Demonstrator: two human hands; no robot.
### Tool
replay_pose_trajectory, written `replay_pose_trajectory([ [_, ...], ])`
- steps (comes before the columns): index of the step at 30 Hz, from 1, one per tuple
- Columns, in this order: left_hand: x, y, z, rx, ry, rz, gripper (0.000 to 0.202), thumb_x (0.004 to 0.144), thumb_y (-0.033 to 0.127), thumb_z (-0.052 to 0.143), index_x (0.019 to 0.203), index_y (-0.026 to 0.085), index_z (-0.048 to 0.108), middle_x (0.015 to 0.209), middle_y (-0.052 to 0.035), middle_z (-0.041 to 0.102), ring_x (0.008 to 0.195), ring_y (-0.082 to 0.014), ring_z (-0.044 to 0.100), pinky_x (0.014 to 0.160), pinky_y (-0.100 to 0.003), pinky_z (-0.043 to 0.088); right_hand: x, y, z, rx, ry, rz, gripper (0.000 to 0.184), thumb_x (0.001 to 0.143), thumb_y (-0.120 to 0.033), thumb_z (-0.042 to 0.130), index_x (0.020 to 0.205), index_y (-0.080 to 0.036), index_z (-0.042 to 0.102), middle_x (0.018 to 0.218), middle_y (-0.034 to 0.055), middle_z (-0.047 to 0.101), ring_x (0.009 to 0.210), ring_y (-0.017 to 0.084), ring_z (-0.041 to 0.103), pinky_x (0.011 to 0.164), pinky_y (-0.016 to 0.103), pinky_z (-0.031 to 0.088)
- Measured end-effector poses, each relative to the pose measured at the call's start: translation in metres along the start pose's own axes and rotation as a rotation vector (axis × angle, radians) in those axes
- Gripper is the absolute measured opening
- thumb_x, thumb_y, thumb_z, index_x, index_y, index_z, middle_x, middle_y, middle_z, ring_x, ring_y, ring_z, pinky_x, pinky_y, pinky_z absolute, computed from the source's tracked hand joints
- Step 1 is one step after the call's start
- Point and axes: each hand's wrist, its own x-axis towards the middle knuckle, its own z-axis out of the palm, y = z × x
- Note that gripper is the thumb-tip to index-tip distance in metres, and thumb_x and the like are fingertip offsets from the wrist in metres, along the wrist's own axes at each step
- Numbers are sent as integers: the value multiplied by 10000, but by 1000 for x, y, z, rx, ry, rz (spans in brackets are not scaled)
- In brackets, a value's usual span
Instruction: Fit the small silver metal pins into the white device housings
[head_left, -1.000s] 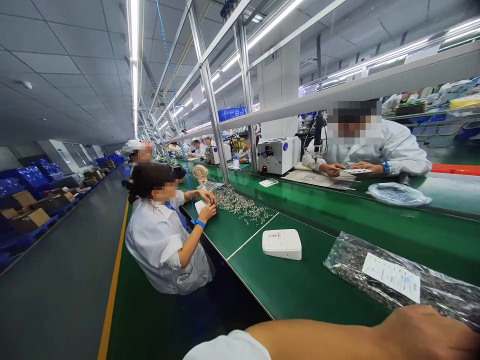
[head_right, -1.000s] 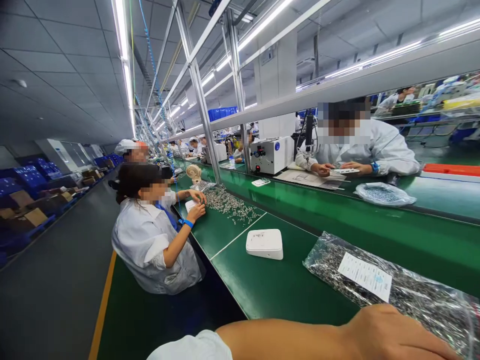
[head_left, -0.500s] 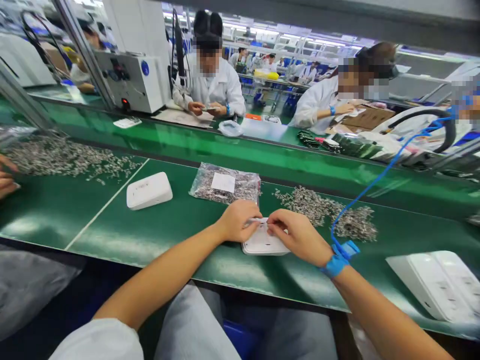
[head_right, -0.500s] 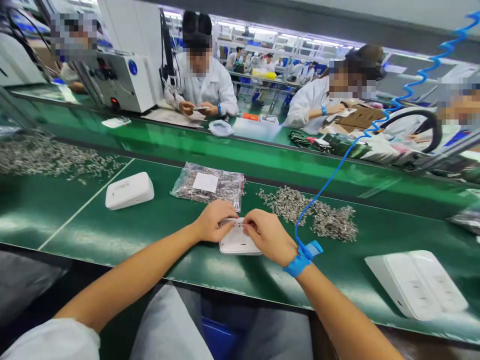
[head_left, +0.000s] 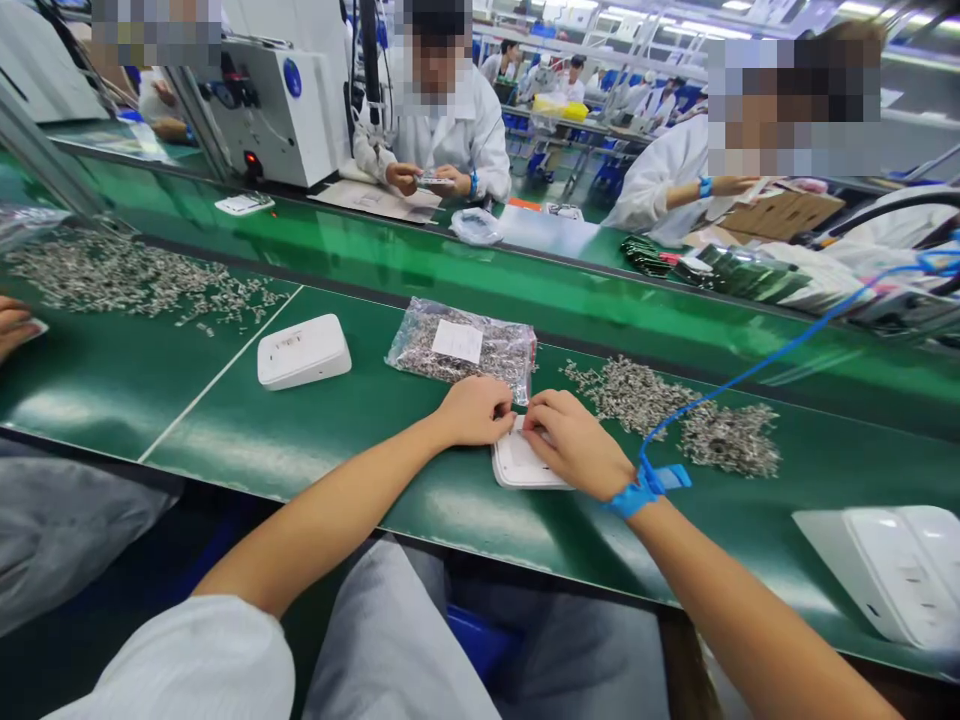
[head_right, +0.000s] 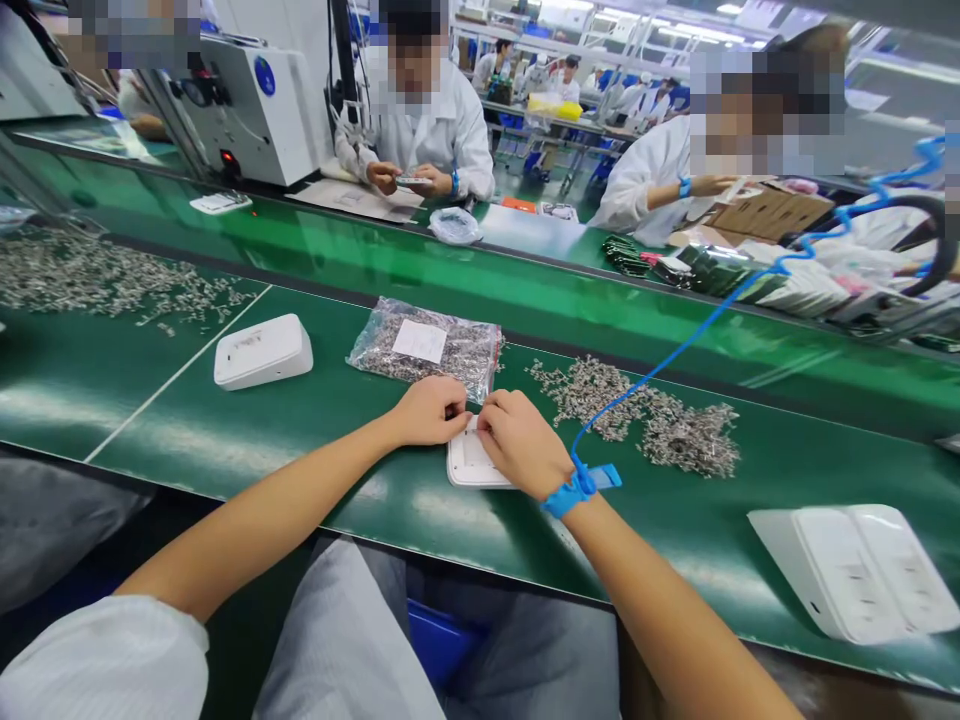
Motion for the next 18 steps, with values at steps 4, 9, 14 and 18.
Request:
replay_pose_trajectory([
  [4,-1,2,-2,-36,-36,-26,134,761,250,585,655,187,530,684,1,589,684,-157,525,629,-279,349,2,5,3,64,-17,62,79,875,-125,551,823,-184,561,916,73,561,866,227,528,773,356,452],
  [9,-3,2,-3,-51,-46,-6,195,734,344,636,685,188,530,688,11,575,656,-150,506,602,-278,326,4,7,3,84,-47,113,74,855,-133,589,821,-187,551,893,57,552,843,217,515,731,329,418],
  [14,-2,0,-3,-73,-74,-14,216,757,369,627,700,187,526,688,22,566,643,-135,496,588,-267,317,-4,1,3,78,9,56,122,819,-101,583,910,-178,562,914,69,582,879,237,509,771,348,422],
  [18,-1,1,-4,-68,-97,-34,199,744,349,631,702,187,524,701,17,579,652,-141,502,600,-269,314,-11,2,6,63,73,43,104,839,-100,554,897,-186,562,863,66,603,846,235,527,721,332,424],
])
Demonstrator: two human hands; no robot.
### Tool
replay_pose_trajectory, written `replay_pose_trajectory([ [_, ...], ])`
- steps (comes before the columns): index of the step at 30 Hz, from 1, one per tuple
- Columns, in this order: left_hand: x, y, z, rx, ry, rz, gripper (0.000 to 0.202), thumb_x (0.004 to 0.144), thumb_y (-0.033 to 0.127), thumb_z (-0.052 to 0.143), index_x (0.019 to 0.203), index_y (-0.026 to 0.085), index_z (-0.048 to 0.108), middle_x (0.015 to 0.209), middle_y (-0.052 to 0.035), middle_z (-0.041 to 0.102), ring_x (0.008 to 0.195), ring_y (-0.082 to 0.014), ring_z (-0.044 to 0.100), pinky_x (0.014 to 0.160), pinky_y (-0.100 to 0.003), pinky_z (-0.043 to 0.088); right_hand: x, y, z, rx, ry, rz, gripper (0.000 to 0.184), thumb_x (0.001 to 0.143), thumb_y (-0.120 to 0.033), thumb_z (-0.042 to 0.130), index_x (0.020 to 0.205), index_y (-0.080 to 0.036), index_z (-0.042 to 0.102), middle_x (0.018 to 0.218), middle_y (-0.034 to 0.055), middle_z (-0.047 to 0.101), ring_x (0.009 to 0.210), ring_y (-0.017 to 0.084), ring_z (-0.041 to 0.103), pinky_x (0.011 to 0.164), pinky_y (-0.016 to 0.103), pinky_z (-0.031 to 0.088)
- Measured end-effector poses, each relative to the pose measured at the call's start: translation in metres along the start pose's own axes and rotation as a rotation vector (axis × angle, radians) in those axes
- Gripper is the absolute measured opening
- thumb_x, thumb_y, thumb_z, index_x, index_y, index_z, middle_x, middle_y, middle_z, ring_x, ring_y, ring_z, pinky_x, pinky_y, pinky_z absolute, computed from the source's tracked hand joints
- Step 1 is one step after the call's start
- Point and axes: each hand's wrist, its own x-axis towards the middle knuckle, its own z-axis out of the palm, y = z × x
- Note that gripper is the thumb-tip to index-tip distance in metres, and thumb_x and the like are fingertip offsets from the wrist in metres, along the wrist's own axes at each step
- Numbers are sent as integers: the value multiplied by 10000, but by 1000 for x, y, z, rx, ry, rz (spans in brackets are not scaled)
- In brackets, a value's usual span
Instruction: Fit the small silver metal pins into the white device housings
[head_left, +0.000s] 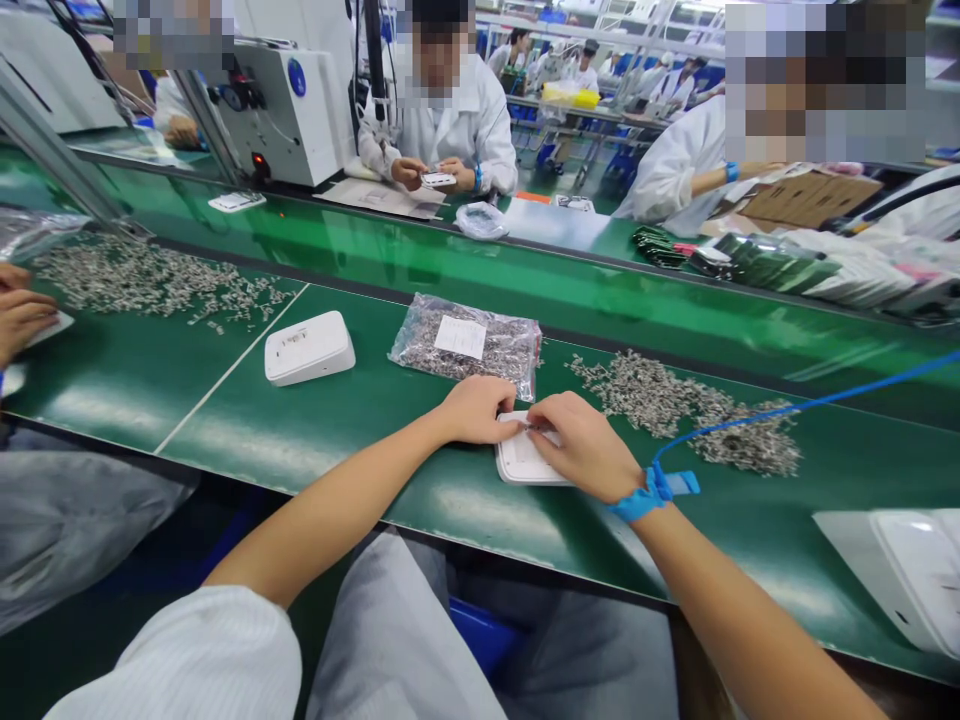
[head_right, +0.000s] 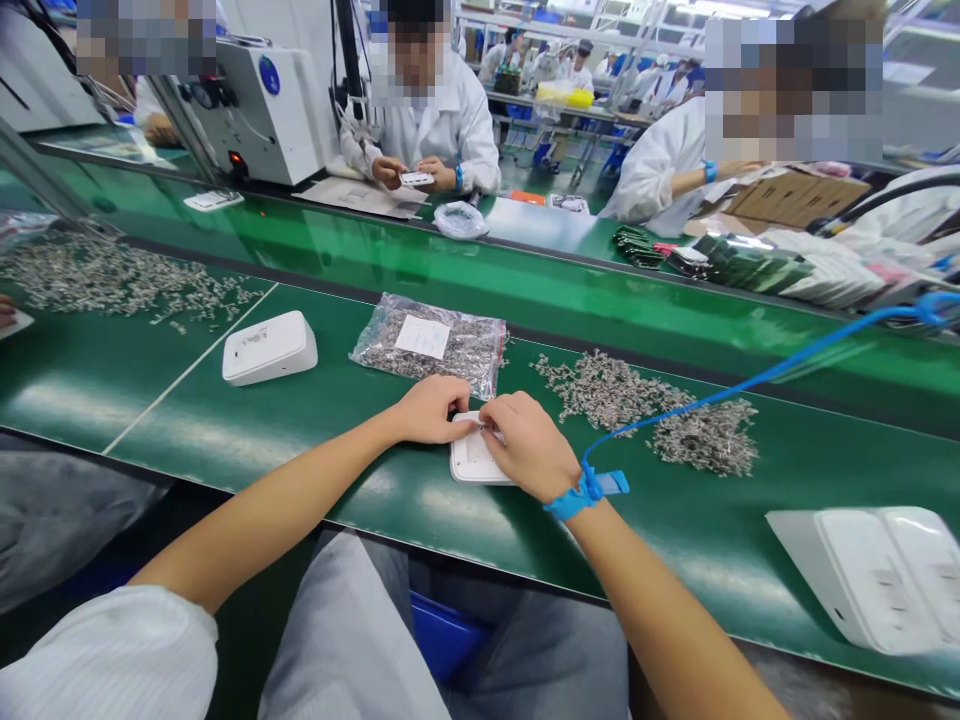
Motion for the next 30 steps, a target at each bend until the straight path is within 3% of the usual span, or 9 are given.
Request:
replay_pose_trajectory([
  [9,3,2,-2,-80,-47,-82,248,723,359,665,676,181,500,676,34,557,630,-122,477,601,-258,313,-8,-3,8,-222,74,-60,135,969,-171,481,935,-157,611,856,93,655,822,257,542,701,367,369],
  [17,5,12,0,-58,-56,-196,236,681,318,663,663,184,470,676,33,568,646,-141,481,655,-288,303,-8,-5,9,-160,142,26,80,899,-175,551,864,-181,623,794,59,645,771,228,558,671,334,389],
  [30,5,11,4,-107,-24,-205,254,663,330,682,656,185,474,670,49,554,643,-141,468,679,-303,287,-10,-8,13,-212,298,-80,168,860,-120,548,754,-176,666,744,47,654,736,190,590,649,293,410],
])
